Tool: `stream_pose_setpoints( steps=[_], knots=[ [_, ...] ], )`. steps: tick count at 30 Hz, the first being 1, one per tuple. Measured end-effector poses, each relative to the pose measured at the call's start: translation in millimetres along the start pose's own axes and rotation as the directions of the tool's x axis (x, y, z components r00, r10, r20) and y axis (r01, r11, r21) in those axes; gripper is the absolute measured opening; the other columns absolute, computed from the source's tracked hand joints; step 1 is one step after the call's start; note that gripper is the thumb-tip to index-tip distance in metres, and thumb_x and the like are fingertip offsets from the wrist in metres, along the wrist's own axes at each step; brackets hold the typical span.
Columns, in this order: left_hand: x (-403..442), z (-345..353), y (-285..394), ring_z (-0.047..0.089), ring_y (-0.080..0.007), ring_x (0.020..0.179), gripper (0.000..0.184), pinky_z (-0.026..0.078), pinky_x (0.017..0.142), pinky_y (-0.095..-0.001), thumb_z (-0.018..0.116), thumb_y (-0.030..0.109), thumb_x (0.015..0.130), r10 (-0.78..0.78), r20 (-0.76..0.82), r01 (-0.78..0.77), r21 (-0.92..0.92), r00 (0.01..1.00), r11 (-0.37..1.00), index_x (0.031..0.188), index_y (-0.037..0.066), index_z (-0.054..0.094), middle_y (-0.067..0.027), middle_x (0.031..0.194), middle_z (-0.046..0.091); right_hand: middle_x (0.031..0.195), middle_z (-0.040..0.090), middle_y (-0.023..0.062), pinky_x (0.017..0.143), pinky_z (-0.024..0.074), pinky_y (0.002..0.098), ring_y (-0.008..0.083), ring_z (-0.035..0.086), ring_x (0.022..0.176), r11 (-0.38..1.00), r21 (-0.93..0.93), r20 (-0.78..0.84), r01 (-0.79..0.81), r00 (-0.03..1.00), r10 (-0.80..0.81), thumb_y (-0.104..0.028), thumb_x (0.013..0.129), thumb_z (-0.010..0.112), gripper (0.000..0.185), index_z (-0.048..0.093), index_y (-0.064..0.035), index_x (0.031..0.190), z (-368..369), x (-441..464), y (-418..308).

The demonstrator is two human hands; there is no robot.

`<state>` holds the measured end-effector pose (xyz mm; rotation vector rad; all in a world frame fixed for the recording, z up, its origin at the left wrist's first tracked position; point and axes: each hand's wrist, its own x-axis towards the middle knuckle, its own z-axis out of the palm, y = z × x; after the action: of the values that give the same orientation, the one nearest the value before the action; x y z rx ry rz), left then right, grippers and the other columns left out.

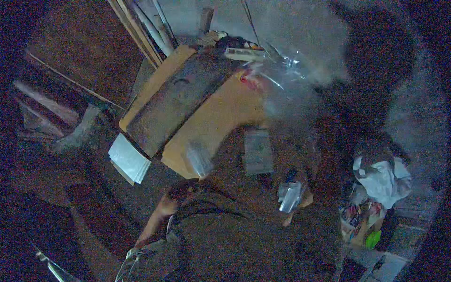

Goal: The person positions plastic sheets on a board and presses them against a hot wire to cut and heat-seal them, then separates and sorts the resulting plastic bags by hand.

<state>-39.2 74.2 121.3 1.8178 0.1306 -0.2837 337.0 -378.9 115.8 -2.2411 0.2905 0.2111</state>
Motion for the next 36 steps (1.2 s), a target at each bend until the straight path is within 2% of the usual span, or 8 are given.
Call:
stream_pose_setpoints(
  steps=[9,17,21,25,27,32,34,36],
  knots=[
    [9,-1,-16,0.053,-0.0296,0.113,0.037,0.041,0.097,-0.0374,0.057,0.016,0.087,0.188,0.027,-0.190,0.210,0.982,0.959,0.121,0.003,0.053,-0.0172,0.125,0.053,0.108,0.057,0.0158,0.087,0.0417,0.0442,0.0295,0.054,0.101,0.971,-0.233,-0.311,0.056,0.942,-0.129,-0.031,0.086,0.057,0.039,0.055,-0.0028,0.113,-13,38,32],
    [20,6,-18,0.048,-0.0342,0.117,0.050,0.040,0.098,-0.0399,0.063,0.028,0.082,0.279,0.176,-0.329,0.427,0.944,0.843,0.125,0.008,0.050,-0.0158,0.131,0.048,0.112,0.056,0.0180,0.090,0.0397,0.0473,0.0331,0.052,0.106,0.882,-0.430,-0.662,0.196,0.595,-0.455,-0.030,0.087,0.057,0.039,0.054,-0.0035,0.116,7,-23,43],
    [24,12,-23,0.048,-0.0326,0.118,0.059,0.037,0.101,-0.0394,0.066,0.034,0.078,0.133,0.164,-0.182,0.328,0.977,0.927,0.127,0.007,0.049,-0.0153,0.130,0.049,0.114,0.055,0.0191,0.092,0.0388,0.0488,0.0349,0.051,0.108,0.796,-0.546,-0.473,0.262,0.688,-0.551,-0.029,0.087,0.056,0.040,0.054,-0.0038,0.117,33,-84,31],
    [23,14,-9,0.048,-0.0304,0.118,0.058,0.035,0.103,-0.0382,0.069,0.027,0.076,0.211,0.162,-0.263,0.452,0.964,0.853,0.126,0.005,0.049,-0.0147,0.129,0.050,0.117,0.054,0.0203,0.094,0.0378,0.0504,0.0367,0.050,0.111,0.575,-0.731,0.182,0.368,0.917,-0.355,-0.029,0.087,0.056,0.040,0.053,-0.0041,0.118,76,-144,5],
    [23,14,14,0.048,-0.0300,0.119,0.057,0.035,0.102,-0.0380,0.068,0.023,0.076,0.162,0.129,-0.194,0.289,0.978,0.938,0.126,0.004,0.049,-0.0149,0.128,0.050,0.119,0.053,0.0207,0.094,0.0369,0.0514,0.0373,0.049,0.112,0.805,-0.514,0.135,0.295,0.955,-0.264,-0.029,0.087,0.056,0.040,0.053,-0.0039,0.118,97,-160,19],
    [2,11,-16,0.046,-0.0293,0.121,0.058,0.036,0.102,-0.0374,0.070,0.020,0.073,0.151,0.025,-0.136,-0.309,0.988,0.941,0.125,0.003,0.051,-0.0157,0.128,0.050,0.119,0.053,0.0222,0.095,0.0365,0.0510,0.0382,0.047,0.114,0.536,-0.820,-0.105,0.203,0.866,-0.489,-0.040,0.084,0.058,0.050,0.053,-0.0026,0.118,122,-133,85],
    [4,2,-19,0.047,-0.0295,0.120,0.059,0.036,0.101,-0.0366,0.072,0.022,0.073,0.239,0.152,-0.272,0.262,0.959,0.926,0.124,0.003,0.051,-0.0163,0.127,0.051,0.120,0.052,0.0226,0.095,0.0365,0.0512,0.0386,0.048,0.113,0.526,-0.803,-0.122,0.280,0.787,-0.605,-0.042,0.085,0.057,0.052,0.053,-0.0028,0.118,104,-90,122],
    [-3,4,-18,0.048,-0.0299,0.119,0.057,0.037,0.100,-0.0366,0.072,0.022,0.073,0.229,0.085,-0.239,0.139,0.970,0.961,0.123,0.002,0.052,-0.0165,0.127,0.051,0.120,0.052,0.0230,0.094,0.0366,0.0514,0.0391,0.048,0.113,0.496,-0.783,-0.117,0.375,0.695,-0.710,-0.044,0.085,0.056,0.053,0.053,-0.0031,0.118,88,-67,119]
  ],
)
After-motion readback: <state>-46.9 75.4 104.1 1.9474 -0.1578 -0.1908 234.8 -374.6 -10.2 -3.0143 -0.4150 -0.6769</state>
